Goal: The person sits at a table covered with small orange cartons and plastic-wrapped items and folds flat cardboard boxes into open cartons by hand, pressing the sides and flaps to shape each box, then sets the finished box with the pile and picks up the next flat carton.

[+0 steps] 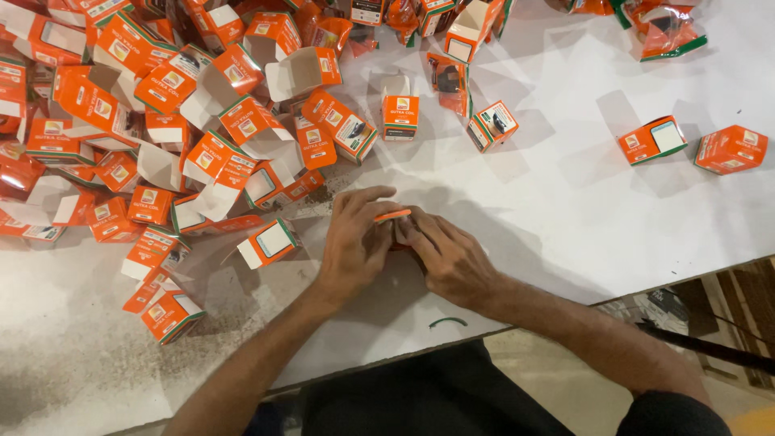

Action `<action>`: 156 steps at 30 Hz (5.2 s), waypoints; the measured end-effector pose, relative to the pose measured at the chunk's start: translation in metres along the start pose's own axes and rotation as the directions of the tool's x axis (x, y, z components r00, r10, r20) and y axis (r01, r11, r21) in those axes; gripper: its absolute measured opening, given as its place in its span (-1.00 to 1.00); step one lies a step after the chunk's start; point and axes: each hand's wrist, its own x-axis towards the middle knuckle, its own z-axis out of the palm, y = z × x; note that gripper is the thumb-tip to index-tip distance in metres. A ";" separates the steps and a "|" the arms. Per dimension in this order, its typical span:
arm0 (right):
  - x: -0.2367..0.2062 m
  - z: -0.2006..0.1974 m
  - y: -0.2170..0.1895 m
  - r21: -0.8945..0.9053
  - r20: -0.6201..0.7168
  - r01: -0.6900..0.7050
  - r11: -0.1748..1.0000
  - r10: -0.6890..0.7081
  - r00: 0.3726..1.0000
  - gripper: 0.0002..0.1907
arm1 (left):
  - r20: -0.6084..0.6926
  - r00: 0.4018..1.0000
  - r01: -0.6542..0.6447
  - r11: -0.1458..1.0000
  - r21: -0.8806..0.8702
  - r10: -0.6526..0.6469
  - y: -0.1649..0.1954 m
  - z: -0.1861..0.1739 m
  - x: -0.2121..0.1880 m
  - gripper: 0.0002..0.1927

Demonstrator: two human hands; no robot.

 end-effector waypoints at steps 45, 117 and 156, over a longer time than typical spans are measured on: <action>-0.017 0.007 0.031 0.069 -0.107 -0.258 0.964 0.264 0.959 -0.14 | 0.334 0.890 -0.451 0.701 0.552 0.310 -0.064 0.088 0.218 -0.60; -0.006 0.014 0.006 -0.064 -0.049 -0.118 0.991 0.114 0.992 -0.66 | 0.057 0.970 -0.236 0.971 -0.030 0.238 -0.003 -0.006 0.002 -0.61; 0.053 -0.017 0.079 0.853 0.491 -0.508 -0.120 0.515 0.703 -0.38 | -0.093 0.991 0.003 0.686 0.728 0.095 -0.078 -0.039 0.181 -0.60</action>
